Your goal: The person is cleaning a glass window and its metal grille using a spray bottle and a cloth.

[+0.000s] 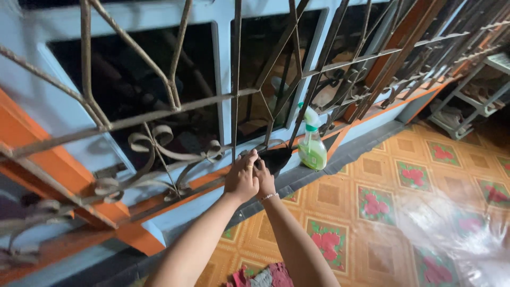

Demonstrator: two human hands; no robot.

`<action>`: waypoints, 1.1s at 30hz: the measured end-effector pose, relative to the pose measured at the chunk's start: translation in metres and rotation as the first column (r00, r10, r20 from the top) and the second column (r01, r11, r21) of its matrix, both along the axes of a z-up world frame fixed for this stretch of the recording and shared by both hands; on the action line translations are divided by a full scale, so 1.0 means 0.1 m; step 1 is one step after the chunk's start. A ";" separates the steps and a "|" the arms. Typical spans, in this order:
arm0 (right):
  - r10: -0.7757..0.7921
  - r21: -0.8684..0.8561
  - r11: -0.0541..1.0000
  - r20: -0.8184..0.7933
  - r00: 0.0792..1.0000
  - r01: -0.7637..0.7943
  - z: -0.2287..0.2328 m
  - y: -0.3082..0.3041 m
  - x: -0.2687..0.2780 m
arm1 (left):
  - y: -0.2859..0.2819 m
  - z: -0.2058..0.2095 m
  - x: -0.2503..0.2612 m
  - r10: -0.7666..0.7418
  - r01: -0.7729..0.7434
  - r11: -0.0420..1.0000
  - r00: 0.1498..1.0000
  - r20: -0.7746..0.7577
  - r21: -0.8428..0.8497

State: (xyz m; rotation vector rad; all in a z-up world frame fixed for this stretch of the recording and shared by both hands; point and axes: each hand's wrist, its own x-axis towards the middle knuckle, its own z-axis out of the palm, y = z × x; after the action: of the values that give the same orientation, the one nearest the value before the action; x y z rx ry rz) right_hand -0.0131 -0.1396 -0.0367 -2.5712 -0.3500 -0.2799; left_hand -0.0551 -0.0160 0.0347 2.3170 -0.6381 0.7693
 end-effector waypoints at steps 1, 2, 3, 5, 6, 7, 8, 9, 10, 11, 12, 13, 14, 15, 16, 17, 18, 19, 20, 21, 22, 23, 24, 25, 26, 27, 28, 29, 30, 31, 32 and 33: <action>-0.014 0.005 1.000 0.007 1.000 0.014 0.04 0.02 0.01 | 0.02 0.01 0.04 -0.014 0.014 1.000 1.000 0.007 0.005; -0.010 0.035 0.999 0.037 0.999 0.009 0.07 0.04 0.03 | 0.05 0.01 0.09 -0.037 0.037 0.999 0.999 0.025 -0.004; -0.006 0.064 0.998 0.061 0.998 0.002 0.07 0.06 0.00 | 0.07 -0.02 0.10 -0.059 0.060 0.998 0.998 0.038 -0.013; -0.037 0.042 0.999 0.067 0.997 0.034 0.03 0.10 0.01 | 0.11 -0.05 0.14 -0.080 0.081 0.997 0.995 0.055 -0.009; -0.054 0.015 0.998 0.074 0.996 0.053 -0.01 0.12 -0.01 | 0.13 -0.08 0.14 -0.087 0.088 0.996 0.994 0.073 -0.011; -0.065 0.018 0.998 0.072 0.995 0.064 -0.07 0.13 0.00 | 0.14 -0.10 0.13 -0.098 0.099 0.995 0.993 0.071 -0.008; -0.072 0.038 0.997 0.071 0.995 0.069 -0.12 0.14 0.02 | 0.15 -0.11 0.12 -0.092 0.093 0.996 0.993 0.077 -0.008; -0.077 0.058 0.996 0.075 0.994 0.072 -0.14 0.16 0.06 | 0.17 -0.10 0.14 -0.084 0.085 0.996 0.993 0.088 -0.007; -0.086 0.061 0.995 0.078 0.993 0.082 -0.12 0.19 0.06 | 0.18 -0.09 0.16 -0.094 0.094 0.996 0.991 0.091 -0.004; -0.082 0.065 0.995 0.110 0.991 0.075 -0.11 0.22 0.02 | 0.20 -0.09 0.15 -0.087 0.087 0.996 0.993 0.077 -0.002; -0.078 0.069 0.995 0.143 0.987 0.068 -0.10 0.25 -0.02 | 0.22 -0.09 0.14 -0.079 0.080 0.997 0.995 0.063 0.001; -0.084 0.071 0.995 0.142 0.986 0.075 -0.10 0.28 -0.02 | 0.25 -0.11 0.14 -0.086 0.086 0.996 0.994 0.063 0.002; -0.089 0.086 0.993 0.141 0.986 0.077 -0.10 0.31 -0.03 | 0.29 -0.12 0.14 -0.091 0.091 0.996 0.994 0.060 0.006; -0.090 0.097 0.992 0.143 0.986 0.076 -0.08 0.32 -0.03 | 0.30 -0.11 0.15 -0.093 0.093 0.996 0.994 0.059 0.007; -0.094 0.096 0.992 0.145 0.985 0.080 -0.10 0.34 -0.03 | 0.33 -0.13 0.14 -0.097 0.097 0.995 0.993 0.061 0.005; -0.104 0.090 0.992 0.155 0.982 0.091 -0.10 0.35 -0.02 | 0.35 -0.14 0.16 -0.110 0.110 0.994 0.992 0.056 -0.002; -0.114 0.084 0.991 0.164 0.980 0.101 -0.11 0.34 0.00 | 0.35 -0.15 0.18 -0.122 0.123 0.992 0.991 0.051 -0.008; -0.120 0.081 0.991 0.167 0.979 0.107 -0.09 0.35 -0.01 | 0.35 -0.14 0.18 -0.129 0.130 0.991 0.990 0.054 -0.011; -0.107 0.086 0.992 0.173 0.979 0.093 -0.07 0.35 -0.02 | 0.35 -0.13 0.19 -0.134 0.135 0.991 0.990 0.049 -0.014; -0.091 0.093 0.993 0.175 0.980 0.076 -0.08 0.38 -0.05 | 0.37 -0.14 0.18 -0.136 0.137 0.990 0.990 0.041 -0.016; -0.094 0.093 0.993 0.175 0.980 0.078 -0.12 0.38 -0.03 | 0.37 -0.14 0.18 -0.138 0.139 0.990 0.990 0.040 -0.016; -0.098 0.105 0.991 0.174 0.980 0.080 -0.17 0.39 -0.01 | 0.38 -0.14 0.18 -0.133 0.134 0.991 0.990 0.049 -0.014; -0.102 0.118 0.990 0.172 0.980 0.082 -0.22 0.39 0.00 | 0.39 -0.14 0.17 -0.127 0.128 0.992 0.990 0.058 -0.011; -0.104 0.117 0.990 0.171 0.980 0.084 -0.24 0.40 -0.01 | 0.40 -0.14 0.13 -0.129 0.130 0.991 0.990 0.056 -0.012; -0.105 0.123 0.989 0.158 0.982 0.086 -0.27 0.40 -0.01 | 0.41 -0.14 0.10 -0.128 0.128 0.992 0.990 0.056 -0.010; -0.107 0.127 0.988 0.152 0.983 0.088 -0.26 0.40 0.02 | 0.42 -0.12 0.09 -0.126 0.127 0.992 0.990 0.063 -0.009; -0.108 0.125 0.988 0.157 0.982 0.089 -0.24 0.40 0.02 | 0.41 -0.11 0.10 -0.128 0.129 0.992 0.989 0.068 -0.011; -0.105 0.122 0.989 0.145 0.984 0.088 -0.24 0.42 0.01 | 0.42 -0.11 0.10 -0.133 0.134 0.991 0.989 0.059 -0.010; -0.102 0.119 0.989 0.133 0.986 0.087 -0.23 0.44 0.00 | 0.43 -0.12 0.09 -0.138 0.139 0.990 0.989 0.050 -0.010; -0.102 0.119 0.989 0.133 0.986 0.086 -0.28 0.45 0.02 | 0.45 -0.13 0.09 -0.138 0.138 0.990 0.989 0.051 -0.010; -0.115 0.131 0.987 0.129 0.985 0.098 -0.33 0.45 0.03 | 0.47 -0.15 0.10 -0.140 0.140 0.990 0.989 0.047 -0.006; -0.128 0.142 0.984 0.124 0.984 0.110 -0.38 0.44 0.05 | 0.47 -0.15 0.09 -0.143 0.143 0.990 0.989 0.043 -0.002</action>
State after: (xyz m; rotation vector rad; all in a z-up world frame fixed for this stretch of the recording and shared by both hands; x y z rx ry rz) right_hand -0.0083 -0.0954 -0.0746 -2.4502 -0.2166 -0.5036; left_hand -0.0457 0.0311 0.0194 2.2277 -0.8112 0.7540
